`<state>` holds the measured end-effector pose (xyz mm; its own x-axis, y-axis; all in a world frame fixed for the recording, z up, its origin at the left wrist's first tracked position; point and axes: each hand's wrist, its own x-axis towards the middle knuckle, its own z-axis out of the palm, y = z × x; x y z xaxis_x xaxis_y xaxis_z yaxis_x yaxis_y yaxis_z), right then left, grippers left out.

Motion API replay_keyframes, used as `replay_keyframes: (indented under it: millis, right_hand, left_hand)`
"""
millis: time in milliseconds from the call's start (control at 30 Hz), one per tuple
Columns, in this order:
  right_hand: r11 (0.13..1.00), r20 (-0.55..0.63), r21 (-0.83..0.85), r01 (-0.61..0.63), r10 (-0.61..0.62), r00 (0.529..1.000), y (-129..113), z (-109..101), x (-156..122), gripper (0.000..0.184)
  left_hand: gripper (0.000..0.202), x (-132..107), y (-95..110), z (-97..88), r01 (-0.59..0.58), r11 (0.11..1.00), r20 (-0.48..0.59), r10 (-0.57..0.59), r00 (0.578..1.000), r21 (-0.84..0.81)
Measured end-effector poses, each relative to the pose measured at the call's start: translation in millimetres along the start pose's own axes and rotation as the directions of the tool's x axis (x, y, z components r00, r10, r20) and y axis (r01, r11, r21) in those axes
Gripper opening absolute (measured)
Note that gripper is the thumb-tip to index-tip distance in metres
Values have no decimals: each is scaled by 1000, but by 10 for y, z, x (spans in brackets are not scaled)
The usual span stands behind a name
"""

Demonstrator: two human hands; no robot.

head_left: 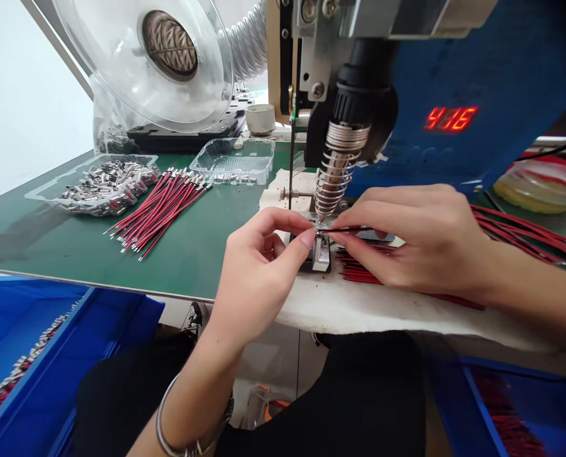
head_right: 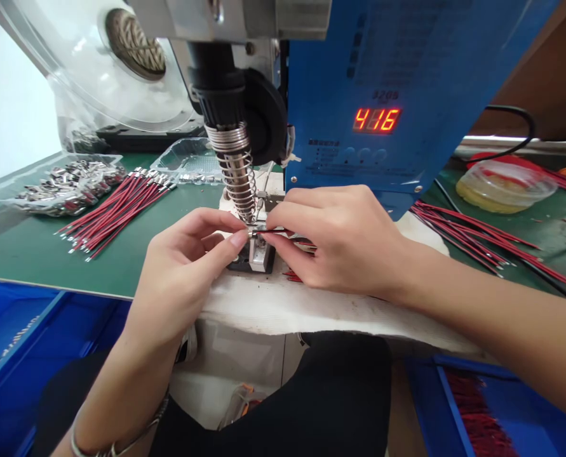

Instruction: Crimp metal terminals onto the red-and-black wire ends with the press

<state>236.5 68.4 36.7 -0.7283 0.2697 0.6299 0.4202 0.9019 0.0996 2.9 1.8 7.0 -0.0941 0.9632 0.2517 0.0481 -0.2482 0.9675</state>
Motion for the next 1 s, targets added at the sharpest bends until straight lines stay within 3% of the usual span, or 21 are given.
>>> replay_keyframes:
  millis: [433,1000]
  right_hand:
    - [999,73,32,-14,11,997,25,1,-12,24]
    - [1000,86,-17,23,-22,996,53,2,-16,27]
  left_hand:
    - [9,-5,24,14,6,999,-13,-6,1000,48]
    - [9,8,7,15,11,998,-31,-9,999,62]
